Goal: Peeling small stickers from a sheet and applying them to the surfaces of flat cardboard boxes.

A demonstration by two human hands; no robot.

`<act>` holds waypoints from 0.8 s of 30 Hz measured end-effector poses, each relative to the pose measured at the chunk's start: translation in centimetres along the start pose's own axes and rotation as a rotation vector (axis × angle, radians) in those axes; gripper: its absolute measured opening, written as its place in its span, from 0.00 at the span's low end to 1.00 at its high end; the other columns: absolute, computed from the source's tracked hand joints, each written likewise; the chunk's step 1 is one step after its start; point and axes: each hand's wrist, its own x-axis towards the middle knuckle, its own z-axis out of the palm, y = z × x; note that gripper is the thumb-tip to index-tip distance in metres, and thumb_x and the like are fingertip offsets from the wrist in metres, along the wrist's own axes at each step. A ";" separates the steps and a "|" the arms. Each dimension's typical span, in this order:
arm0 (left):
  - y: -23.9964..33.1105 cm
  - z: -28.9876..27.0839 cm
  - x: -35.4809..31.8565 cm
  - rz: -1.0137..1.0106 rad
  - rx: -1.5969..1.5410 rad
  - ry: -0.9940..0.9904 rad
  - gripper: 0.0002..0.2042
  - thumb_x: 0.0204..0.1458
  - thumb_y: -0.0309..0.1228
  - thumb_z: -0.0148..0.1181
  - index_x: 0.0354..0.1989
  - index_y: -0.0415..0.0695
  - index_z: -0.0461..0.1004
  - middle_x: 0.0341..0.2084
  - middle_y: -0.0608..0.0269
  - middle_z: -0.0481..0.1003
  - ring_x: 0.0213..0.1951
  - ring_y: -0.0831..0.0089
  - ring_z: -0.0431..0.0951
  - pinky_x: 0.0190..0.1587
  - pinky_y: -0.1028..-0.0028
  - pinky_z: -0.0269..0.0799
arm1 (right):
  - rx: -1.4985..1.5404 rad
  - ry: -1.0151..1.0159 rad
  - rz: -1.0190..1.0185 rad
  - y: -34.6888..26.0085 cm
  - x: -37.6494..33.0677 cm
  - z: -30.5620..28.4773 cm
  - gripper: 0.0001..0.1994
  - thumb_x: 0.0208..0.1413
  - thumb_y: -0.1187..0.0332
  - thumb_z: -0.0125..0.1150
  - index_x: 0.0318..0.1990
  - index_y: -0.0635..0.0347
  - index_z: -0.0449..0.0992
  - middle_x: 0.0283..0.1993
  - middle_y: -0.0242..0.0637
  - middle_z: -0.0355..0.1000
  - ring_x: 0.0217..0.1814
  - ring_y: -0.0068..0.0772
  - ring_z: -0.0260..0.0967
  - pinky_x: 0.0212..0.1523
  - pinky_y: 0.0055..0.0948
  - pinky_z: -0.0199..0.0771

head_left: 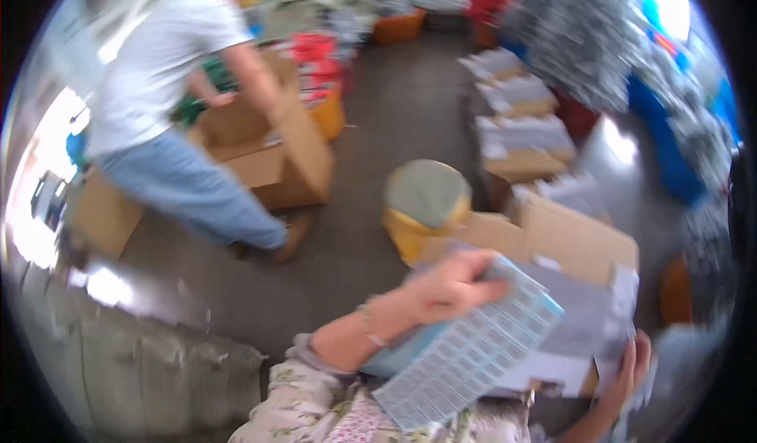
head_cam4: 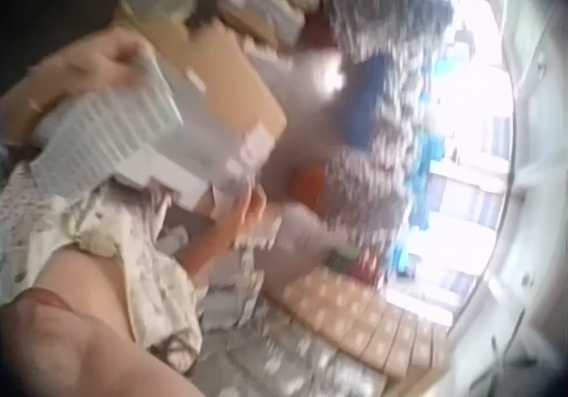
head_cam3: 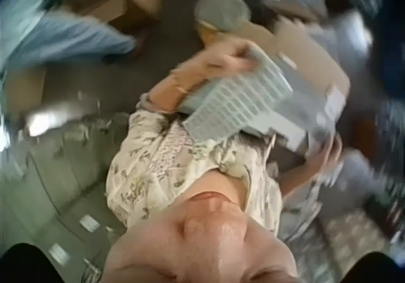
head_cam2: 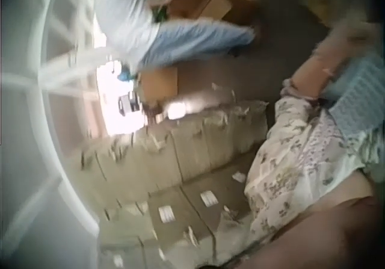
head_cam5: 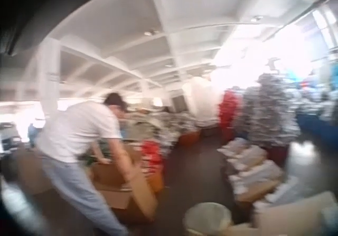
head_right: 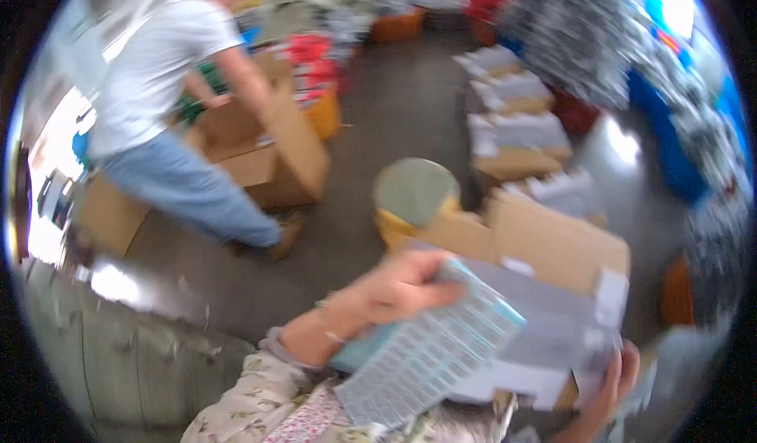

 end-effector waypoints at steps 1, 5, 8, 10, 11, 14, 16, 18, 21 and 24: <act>1.0 0.4 0.0 -0.002 -0.055 0.023 0.06 0.58 0.28 0.56 0.40 0.40 0.73 0.32 0.73 0.74 0.35 0.85 0.70 0.39 0.78 0.68 | 0.003 0.036 -0.025 -1.3 -0.5 1.4 0.09 0.58 0.67 0.55 0.42 0.62 0.71 0.33 0.23 0.65 0.37 0.17 0.59 0.36 0.22 0.60; 2.2 1.0 -0.2 -0.097 -0.119 0.151 0.02 0.56 0.24 0.57 0.36 0.41 0.73 0.32 0.72 0.74 0.34 0.85 0.70 0.37 0.79 0.68 | 0.000 -0.114 -0.015 -4.0 0.5 1.6 0.07 0.56 0.72 0.58 0.39 0.64 0.71 0.35 0.25 0.65 0.35 0.15 0.59 0.34 0.16 0.59; 0.8 0.9 0.3 -0.063 -0.175 0.152 0.02 0.56 0.24 0.58 0.34 0.41 0.72 0.31 0.71 0.75 0.32 0.85 0.71 0.36 0.81 0.67 | -0.017 -0.117 -0.046 -5.3 0.9 1.9 0.04 0.58 0.74 0.56 0.37 0.67 0.72 0.39 0.28 0.64 0.38 0.13 0.59 0.37 0.13 0.59; 0.9 1.4 0.3 -0.060 -0.207 0.177 0.03 0.55 0.25 0.59 0.34 0.40 0.72 0.30 0.69 0.76 0.31 0.84 0.71 0.35 0.81 0.67 | -0.141 -0.170 -0.099 -5.3 1.1 1.6 0.08 0.53 0.70 0.62 0.35 0.67 0.74 0.47 0.37 0.66 0.38 0.19 0.63 0.38 0.19 0.65; 1.0 1.6 0.2 -0.057 -0.221 0.199 0.03 0.55 0.25 0.59 0.34 0.40 0.72 0.29 0.69 0.76 0.31 0.84 0.71 0.35 0.81 0.67 | -0.151 -0.156 -0.096 -5.4 1.1 1.6 0.08 0.53 0.70 0.62 0.35 0.67 0.74 0.47 0.37 0.66 0.38 0.19 0.63 0.38 0.19 0.65; 1.1 1.9 0.0 -0.060 -0.230 0.201 0.04 0.55 0.26 0.60 0.34 0.39 0.72 0.29 0.67 0.76 0.30 0.83 0.72 0.35 0.81 0.67 | -0.285 -0.274 -0.127 -5.4 1.4 2.4 0.08 0.51 0.68 0.64 0.31 0.65 0.75 0.48 0.39 0.66 0.41 0.24 0.65 0.40 0.22 0.67; 1.0 1.9 -0.2 -0.060 -0.235 0.209 0.04 0.55 0.26 0.60 0.34 0.39 0.72 0.28 0.66 0.77 0.30 0.83 0.72 0.34 0.81 0.67 | -0.309 -0.284 -0.130 -5.4 1.7 2.7 0.07 0.51 0.69 0.64 0.31 0.65 0.75 0.47 0.38 0.66 0.41 0.22 0.64 0.40 0.21 0.67; 1.1 1.8 -0.3 -0.056 -0.229 0.206 0.04 0.55 0.26 0.60 0.34 0.39 0.72 0.28 0.66 0.77 0.29 0.83 0.73 0.34 0.81 0.68 | -0.350 -0.309 -0.140 -5.4 1.9 3.0 0.06 0.51 0.72 0.64 0.31 0.66 0.74 0.46 0.36 0.65 0.41 0.20 0.63 0.39 0.19 0.67; 1.3 1.9 -0.4 -0.057 -0.226 0.214 0.05 0.55 0.26 0.60 0.33 0.39 0.72 0.28 0.66 0.77 0.29 0.83 0.73 0.34 0.81 0.68 | -0.416 -0.294 -0.175 -5.1 2.1 3.2 0.07 0.50 0.71 0.65 0.31 0.65 0.74 0.46 0.36 0.65 0.42 0.20 0.64 0.38 0.20 0.67; 1.3 2.1 -0.3 -0.066 -0.225 0.224 0.05 0.55 0.26 0.60 0.33 0.39 0.72 0.28 0.66 0.77 0.29 0.83 0.73 0.34 0.81 0.68 | -0.466 -0.275 -0.170 -4.9 2.2 3.1 0.08 0.49 0.70 0.66 0.31 0.65 0.75 0.44 0.35 0.65 0.41 0.22 0.64 0.37 0.21 0.67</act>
